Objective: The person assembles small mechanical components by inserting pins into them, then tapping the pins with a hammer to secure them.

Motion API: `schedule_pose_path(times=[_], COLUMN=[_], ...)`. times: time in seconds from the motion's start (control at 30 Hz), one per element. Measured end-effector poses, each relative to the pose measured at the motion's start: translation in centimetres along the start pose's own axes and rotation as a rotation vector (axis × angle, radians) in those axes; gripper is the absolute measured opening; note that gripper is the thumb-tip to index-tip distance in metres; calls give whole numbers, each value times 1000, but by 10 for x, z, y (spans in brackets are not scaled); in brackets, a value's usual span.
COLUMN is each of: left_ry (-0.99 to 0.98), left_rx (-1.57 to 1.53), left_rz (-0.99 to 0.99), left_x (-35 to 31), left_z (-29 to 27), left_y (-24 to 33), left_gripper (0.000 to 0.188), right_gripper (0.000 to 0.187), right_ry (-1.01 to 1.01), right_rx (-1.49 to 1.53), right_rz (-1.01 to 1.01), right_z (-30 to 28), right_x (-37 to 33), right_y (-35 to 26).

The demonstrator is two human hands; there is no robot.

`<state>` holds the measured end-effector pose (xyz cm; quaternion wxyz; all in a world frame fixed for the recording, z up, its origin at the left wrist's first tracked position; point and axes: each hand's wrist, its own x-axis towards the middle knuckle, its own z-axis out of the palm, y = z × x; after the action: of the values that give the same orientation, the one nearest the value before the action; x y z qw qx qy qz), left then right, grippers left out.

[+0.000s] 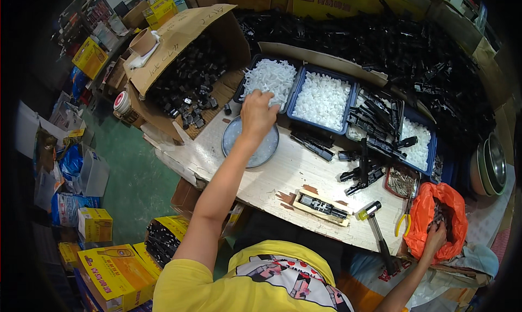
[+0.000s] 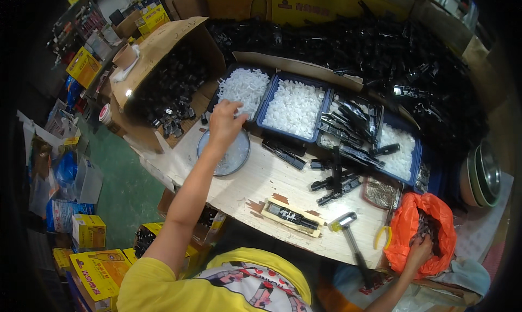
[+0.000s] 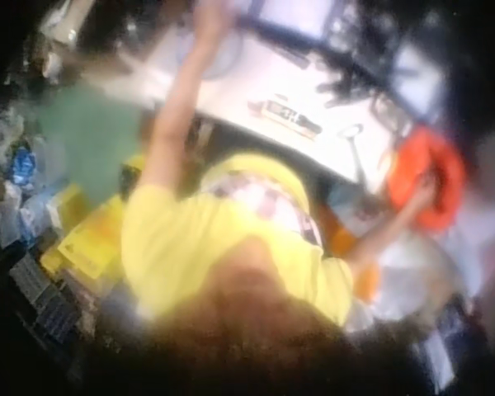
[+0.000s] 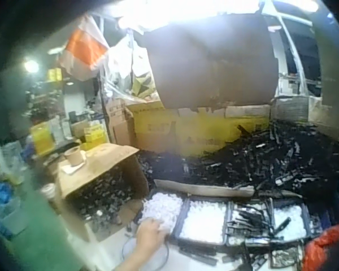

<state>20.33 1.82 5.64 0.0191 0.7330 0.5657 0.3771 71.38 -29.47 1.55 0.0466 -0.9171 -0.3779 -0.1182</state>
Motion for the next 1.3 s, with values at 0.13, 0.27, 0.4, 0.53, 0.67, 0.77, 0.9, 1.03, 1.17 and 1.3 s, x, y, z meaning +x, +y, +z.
schedule_pose_path(times=[0.13, 0.27, 0.4, 0.53, 0.67, 0.77, 0.9, 1.03, 1.17, 1.3], left_ry=[-154, -278, -388, -292, -126, -49, 93, 167, -41, -120], left_rx=[84, 5, -178, -75, 247, 294, 214, 47, -590, -897], left_rz=[-90, -87, -161, -32, 309, 382, 411, 315, -178, -419], left_x=[24, 41, 53, 57, 57, 61, 69, 70, 56, 16], left_z=[13, 10, -10, -5, 8, 11, 6, 0, -17, -48], left_y=[-20, -30, -26, -34, -33, -33, -37, -32, -27, -11], left_gripper=[26, 26, 27, 30, 31, 32, 31, 30, 28, 21], right_gripper=[33, 34, 33, 29, 27, 25, 25, 24, 23, 21], right_ry=[-6, 15, 39, 38, 87, 96, 77, 18, 155, 166], right_rx=[-8, 42, 74, 109, 114, 137, 179, 180, 151, 250], right_rz=[8, 9, 0, -3, -38, -50, -48, -9, -148, -134], right_z=[-1, -4, -1, -6, -5, -8, -10, -10, 3, 6], right_x=[-3, -3, -3, -4, -5, -7, -8, -7, -3, -2], right_y=[-5, -6, -2, -9, -9, -10, -10, -10, -3, 9])
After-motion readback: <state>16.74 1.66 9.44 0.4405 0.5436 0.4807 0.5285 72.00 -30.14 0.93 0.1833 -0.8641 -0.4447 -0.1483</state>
